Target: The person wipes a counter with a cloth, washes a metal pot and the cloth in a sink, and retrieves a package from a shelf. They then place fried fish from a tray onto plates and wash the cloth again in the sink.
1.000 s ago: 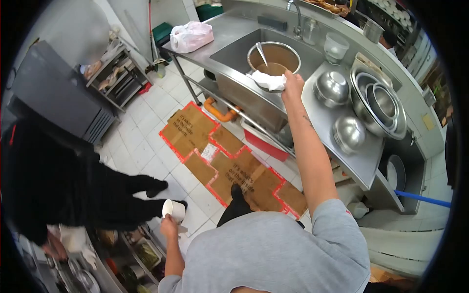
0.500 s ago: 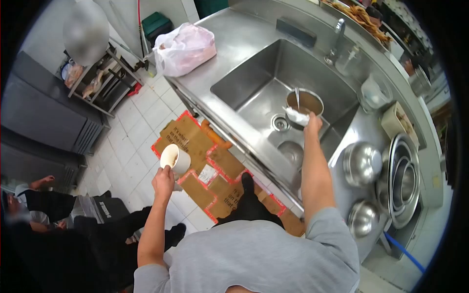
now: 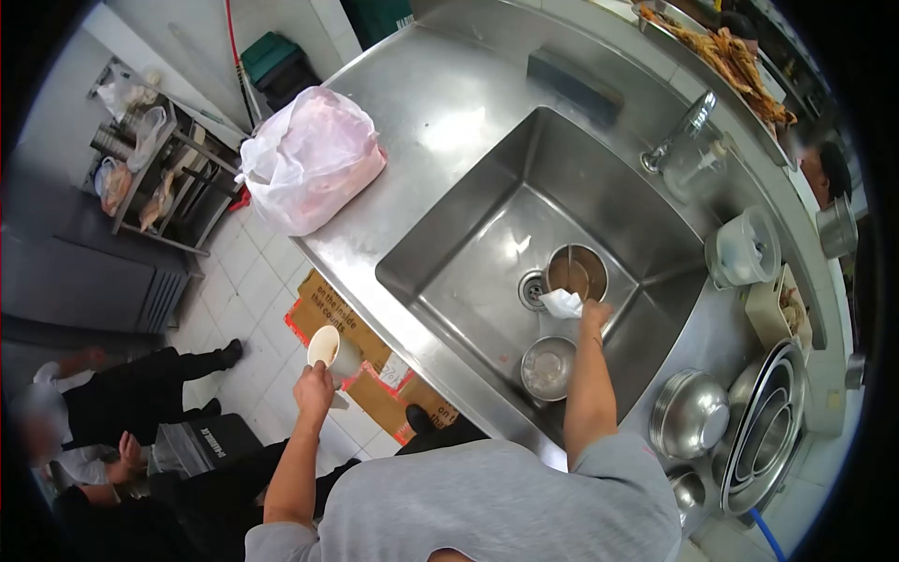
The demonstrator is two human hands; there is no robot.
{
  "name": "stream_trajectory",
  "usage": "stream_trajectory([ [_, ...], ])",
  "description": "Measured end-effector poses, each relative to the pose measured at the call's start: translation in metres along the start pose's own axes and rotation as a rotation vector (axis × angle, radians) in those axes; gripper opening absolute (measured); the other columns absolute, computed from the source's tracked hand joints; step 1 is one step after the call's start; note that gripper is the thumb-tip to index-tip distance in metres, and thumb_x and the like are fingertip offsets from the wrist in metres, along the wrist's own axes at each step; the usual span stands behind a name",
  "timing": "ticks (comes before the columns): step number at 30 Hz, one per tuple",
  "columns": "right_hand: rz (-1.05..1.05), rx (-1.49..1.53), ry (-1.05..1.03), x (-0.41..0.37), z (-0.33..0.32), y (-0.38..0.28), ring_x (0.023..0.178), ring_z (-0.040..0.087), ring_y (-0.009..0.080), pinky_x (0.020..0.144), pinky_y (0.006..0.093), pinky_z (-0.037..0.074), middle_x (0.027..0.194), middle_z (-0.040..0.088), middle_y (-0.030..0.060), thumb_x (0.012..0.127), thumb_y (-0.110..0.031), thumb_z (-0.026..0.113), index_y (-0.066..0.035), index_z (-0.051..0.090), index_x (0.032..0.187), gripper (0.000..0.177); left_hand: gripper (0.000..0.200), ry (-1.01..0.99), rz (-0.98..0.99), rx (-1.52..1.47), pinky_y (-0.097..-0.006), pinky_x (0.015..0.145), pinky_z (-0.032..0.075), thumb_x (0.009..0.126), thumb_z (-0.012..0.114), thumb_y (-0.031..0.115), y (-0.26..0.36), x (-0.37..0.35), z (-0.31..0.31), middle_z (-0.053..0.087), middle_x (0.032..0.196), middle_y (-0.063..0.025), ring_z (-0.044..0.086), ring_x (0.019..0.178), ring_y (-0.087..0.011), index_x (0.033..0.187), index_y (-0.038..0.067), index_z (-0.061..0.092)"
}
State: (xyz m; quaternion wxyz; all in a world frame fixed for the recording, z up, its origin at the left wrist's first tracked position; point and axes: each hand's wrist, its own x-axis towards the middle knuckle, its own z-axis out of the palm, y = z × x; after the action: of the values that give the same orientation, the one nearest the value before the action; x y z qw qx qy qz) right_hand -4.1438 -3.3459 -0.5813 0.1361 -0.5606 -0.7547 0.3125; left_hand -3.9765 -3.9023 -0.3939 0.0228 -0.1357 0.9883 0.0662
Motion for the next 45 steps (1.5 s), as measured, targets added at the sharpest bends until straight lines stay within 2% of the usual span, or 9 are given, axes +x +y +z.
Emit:
stream_trajectory([
  [7,-0.958,0.325,0.369,0.021,-0.098,-0.259,0.109,0.039,0.0439,0.095,0.0434,0.032,0.114,0.042,0.0333,0.075,-0.013,0.048,0.013,0.029,0.125,0.059,0.012,0.026,-0.063,0.026,-0.0435,0.058,0.048,0.076,0.053,0.013,-0.022,0.029,-0.021,0.057,0.076,-0.0165,0.059,0.066,-0.0342,0.084,0.006,0.057],
  [11,-0.965,0.213,0.247,0.074,-0.068,-0.323,0.124,0.026,0.0420,0.106,0.0383,0.020,0.130,0.025,0.0362,0.071,-0.011,0.048,0.017,0.023,0.127,0.067,0.015,0.063,-0.122,0.021,-0.0430,0.059,0.048,0.076,0.053,0.013,-0.050,0.030,-0.022,0.058,0.077,-0.0166,0.059,0.067,-0.0335,0.088,0.007,0.058],
  [17,-0.959,0.194,0.040,0.057,-0.021,-0.339,0.114,0.041,0.0389,0.100,0.0378,0.030,0.119,0.045,0.0281,0.072,-0.007,0.045,0.010,0.040,0.121,0.051,0.013,0.123,-0.128,0.006,-0.0421,0.056,0.048,0.075,0.055,0.013,-0.056,0.028,-0.031,0.057,0.075,-0.0146,0.059,0.063,-0.0319,0.086,0.010,0.062],
  [21,-0.939,0.806,-0.337,-0.124,-0.082,-0.357,0.094,0.055,0.0250,0.086,0.0329,0.041,0.102,0.058,0.0155,0.078,0.000,0.046,0.003,0.055,0.107,0.031,0.015,0.267,0.033,0.008,-0.0384,0.051,0.047,0.072,0.057,0.013,-0.044,0.046,-0.055,0.053,0.069,-0.0100,0.058,0.059,-0.0275,0.085,0.013,0.063],
  [25,-1.157,0.745,-0.703,-0.313,-0.111,-0.368,0.084,0.050,0.0105,0.071,0.0225,0.040,0.093,0.055,0.0030,0.084,-0.004,0.052,-0.003,0.056,0.102,0.019,0.014,0.301,0.253,-0.035,-0.0377,0.050,0.045,0.068,0.059,0.012,-0.029,0.080,-0.093,0.051,0.068,-0.0084,0.056,0.062,-0.0254,0.082,0.012,0.061],
  [30,-1.813,0.635,-0.916,-0.482,-0.059,-0.366,0.080,0.048,0.0365,0.074,0.0407,0.040,0.093,0.044,0.0189,0.076,0.006,0.048,0.001,0.046,0.094,0.019,0.016,0.385,0.485,-0.094,-0.0375,0.053,0.043,0.065,0.061,0.012,-0.042,0.130,-0.129,0.049,0.070,-0.0075,0.055,0.066,-0.0246,0.081,0.011,0.059],
  [37,-1.683,-0.482,-1.445,-0.577,0.014,-0.374,0.102,0.045,0.0417,0.082,0.0437,0.041,0.116,0.044,0.0287,0.087,-0.020,0.047,0.003,0.050,0.104,0.028,0.017,0.476,0.413,-0.175,-0.0378,0.052,0.042,0.065,0.063,0.014,-0.099,0.170,-0.121,0.050,0.072,-0.0076,0.054,0.065,-0.0247,0.080,0.009,0.057],
  [40,-2.031,-0.057,-1.223,-0.585,0.040,-0.369,0.115,0.037,0.0415,0.094,0.0429,0.034,0.128,0.035,0.0284,0.090,-0.026,0.041,0.001,0.049,0.115,0.038,0.017,0.454,0.276,-0.213,-0.0379,0.051,0.043,0.065,0.063,0.012,-0.118,0.169,-0.104,0.050,0.071,-0.0074,0.055,0.063,-0.0250,0.080,0.009,0.057],
  [45,-1.913,0.377,-1.336,-0.626,0.012,-0.390,0.119,0.036,0.0361,0.099,0.0392,0.030,0.129,0.038,0.0211,0.087,-0.020,0.049,-0.005,0.048,0.120,0.036,0.012,0.586,0.007,-0.259,-0.0363,0.052,0.045,0.066,0.062,0.010,-0.160,0.152,-0.093,0.052,0.070,-0.0074,0.056,0.063,-0.0247,0.078,0.010,0.058],
])
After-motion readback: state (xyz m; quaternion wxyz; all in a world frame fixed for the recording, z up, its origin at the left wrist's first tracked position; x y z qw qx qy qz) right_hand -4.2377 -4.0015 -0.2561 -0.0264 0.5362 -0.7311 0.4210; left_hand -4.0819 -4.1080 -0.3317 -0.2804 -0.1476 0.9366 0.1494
